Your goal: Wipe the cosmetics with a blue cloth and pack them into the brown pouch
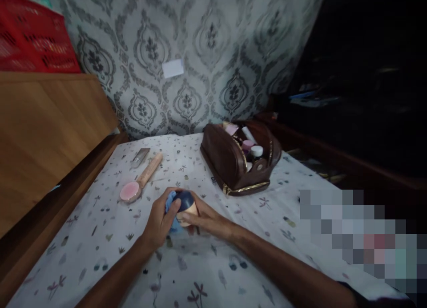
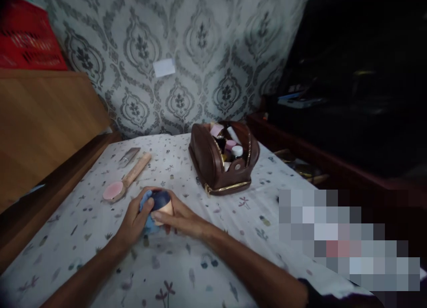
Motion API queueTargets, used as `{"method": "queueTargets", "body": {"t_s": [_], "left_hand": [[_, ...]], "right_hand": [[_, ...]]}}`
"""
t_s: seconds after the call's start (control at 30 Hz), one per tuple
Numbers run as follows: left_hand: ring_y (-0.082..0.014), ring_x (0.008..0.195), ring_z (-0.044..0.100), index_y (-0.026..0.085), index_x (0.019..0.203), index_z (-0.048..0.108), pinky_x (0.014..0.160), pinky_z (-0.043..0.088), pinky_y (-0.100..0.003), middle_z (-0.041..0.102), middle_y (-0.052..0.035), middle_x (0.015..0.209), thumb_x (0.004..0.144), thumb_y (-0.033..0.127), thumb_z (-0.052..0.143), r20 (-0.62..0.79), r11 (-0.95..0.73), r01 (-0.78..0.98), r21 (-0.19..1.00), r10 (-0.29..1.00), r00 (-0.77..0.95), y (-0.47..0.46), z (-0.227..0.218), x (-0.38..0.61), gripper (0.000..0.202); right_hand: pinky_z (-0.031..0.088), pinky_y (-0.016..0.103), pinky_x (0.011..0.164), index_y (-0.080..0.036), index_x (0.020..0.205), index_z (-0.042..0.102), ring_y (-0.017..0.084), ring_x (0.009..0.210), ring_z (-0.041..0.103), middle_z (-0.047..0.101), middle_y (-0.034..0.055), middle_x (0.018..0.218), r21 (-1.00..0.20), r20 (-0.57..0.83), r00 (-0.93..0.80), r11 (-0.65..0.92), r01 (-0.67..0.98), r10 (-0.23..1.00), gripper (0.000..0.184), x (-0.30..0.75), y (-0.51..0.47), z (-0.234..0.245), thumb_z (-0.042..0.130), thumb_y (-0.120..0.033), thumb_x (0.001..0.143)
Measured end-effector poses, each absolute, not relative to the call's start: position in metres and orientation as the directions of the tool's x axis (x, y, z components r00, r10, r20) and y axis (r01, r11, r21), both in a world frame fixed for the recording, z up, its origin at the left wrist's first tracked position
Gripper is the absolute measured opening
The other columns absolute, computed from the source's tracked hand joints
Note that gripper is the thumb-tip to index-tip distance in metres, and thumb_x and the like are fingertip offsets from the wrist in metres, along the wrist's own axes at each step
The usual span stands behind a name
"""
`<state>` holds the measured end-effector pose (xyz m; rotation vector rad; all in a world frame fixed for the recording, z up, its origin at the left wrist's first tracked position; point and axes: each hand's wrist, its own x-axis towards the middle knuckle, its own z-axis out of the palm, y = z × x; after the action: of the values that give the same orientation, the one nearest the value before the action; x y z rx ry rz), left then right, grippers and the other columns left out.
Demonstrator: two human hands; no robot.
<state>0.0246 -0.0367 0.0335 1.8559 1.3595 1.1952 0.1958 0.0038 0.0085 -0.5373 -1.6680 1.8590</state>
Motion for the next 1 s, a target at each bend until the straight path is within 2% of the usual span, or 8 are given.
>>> {"method": "queueTargets", "body": {"t_s": [0.13,0.23,0.43,0.57,0.67,0.77,0.87,1.0], "left_hand": [[-0.0212,0.091,0.063,0.018,0.108,0.062,0.08,0.049,-0.03,0.069,-0.0046,0.098,0.099,0.052,0.042,0.317,-0.32,0.399,0.86,0.945,0.073,-0.035,0.038,0.032,0.04],[-0.0212,0.085,0.063,0.019,0.1,0.064,0.072,0.049,-0.03,0.068,-0.004,0.09,0.099,0.055,0.04,0.329,-0.32,0.404,0.857,0.943,0.05,-0.03,0.048,0.035,0.043],[-0.0208,0.079,0.063,0.021,0.081,0.065,0.074,0.052,-0.031,0.065,-0.0037,0.079,0.097,0.052,0.042,0.417,-0.384,0.491,0.782,0.908,0.046,-0.009,0.082,0.047,0.042],[-0.0173,0.067,0.057,0.02,0.094,0.065,0.067,0.049,-0.028,0.058,0.0003,0.07,0.095,0.047,0.045,0.44,-0.423,0.576,0.7,0.89,0.12,0.027,0.115,0.062,0.034],[-0.0176,0.071,0.059,0.019,0.105,0.064,0.071,0.048,-0.028,0.061,0.0001,0.076,0.095,0.038,0.044,0.511,-0.539,0.655,0.529,0.819,0.261,0.072,0.145,0.082,0.029],[-0.0221,0.097,0.064,0.022,0.111,0.066,0.091,0.047,-0.033,0.069,-0.005,0.103,0.09,0.02,0.045,0.525,-0.642,0.745,0.181,0.703,0.479,0.123,0.172,0.112,0.03],[-0.0259,0.11,0.062,0.025,0.114,0.068,0.095,0.046,-0.036,0.068,-0.0074,0.117,0.085,0.01,0.046,0.335,-0.648,0.749,-0.138,0.682,0.651,0.17,0.186,0.146,0.04],[-0.026,0.114,0.061,0.027,0.12,0.067,0.093,0.048,-0.034,0.068,-0.0065,0.124,0.082,0.006,0.046,0.058,-0.667,0.688,-0.287,0.705,0.707,0.208,0.189,0.177,0.048]], "right_hand": [[0.051,0.029,0.076,-0.022,0.129,0.052,0.017,0.09,0.061,0.063,0.0017,0.099,-0.969,0.176,-0.695,-0.001,-0.246,0.698,0.062,0.196,0.006,0.006,0.065,-0.062,0.083],[0.049,0.034,0.092,-0.024,0.133,0.052,0.02,0.106,0.061,0.065,0.0029,0.112,-0.94,0.2,-0.692,-0.062,-0.335,0.694,0.062,0.198,0.005,0.012,0.068,-0.057,0.084],[0.046,0.037,0.099,-0.024,0.124,0.06,0.023,0.11,0.063,0.068,0.0026,0.115,-0.865,0.199,-0.63,-0.167,-0.472,0.75,0.066,0.207,0.006,0.036,0.085,-0.047,0.067],[0.048,0.037,0.097,-0.023,0.11,0.064,0.022,0.104,0.063,0.069,0.0021,0.106,-0.834,0.212,-0.449,-0.08,-0.547,0.868,0.06,0.219,0.011,0.052,0.089,-0.043,0.06],[0.047,0.036,0.098,-0.023,0.106,0.062,0.02,0.1,0.063,0.068,0.0008,0.102,-0.837,0.225,-0.363,-0.011,-0.547,0.904,0.057,0.239,0.011,0.068,0.089,-0.041,0.059],[0.048,0.035,0.094,-0.023,0.109,0.059,0.019,0.096,0.063,0.066,0.0006,0.102,-0.877,0.271,-0.345,0.082,-0.473,0.899,0.057,0.267,0.006,0.083,0.088,-0.038,0.062],[0.051,0.033,0.088,-0.024,0.112,0.056,0.018,0.093,0.064,0.065,0.0015,0.103,-0.909,0.302,-0.309,0.175,-0.379,0.902,0.056,0.299,0.001,0.096,0.085,-0.036,0.066],[0.054,0.034,0.084,-0.025,0.113,0.054,0.02,0.094,0.066,0.067,0.0033,0.107,-0.93,0.312,-0.153,0.269,-0.249,0.938,0.056,0.341,0.001,0.111,0.084,-0.036,0.067]]}}
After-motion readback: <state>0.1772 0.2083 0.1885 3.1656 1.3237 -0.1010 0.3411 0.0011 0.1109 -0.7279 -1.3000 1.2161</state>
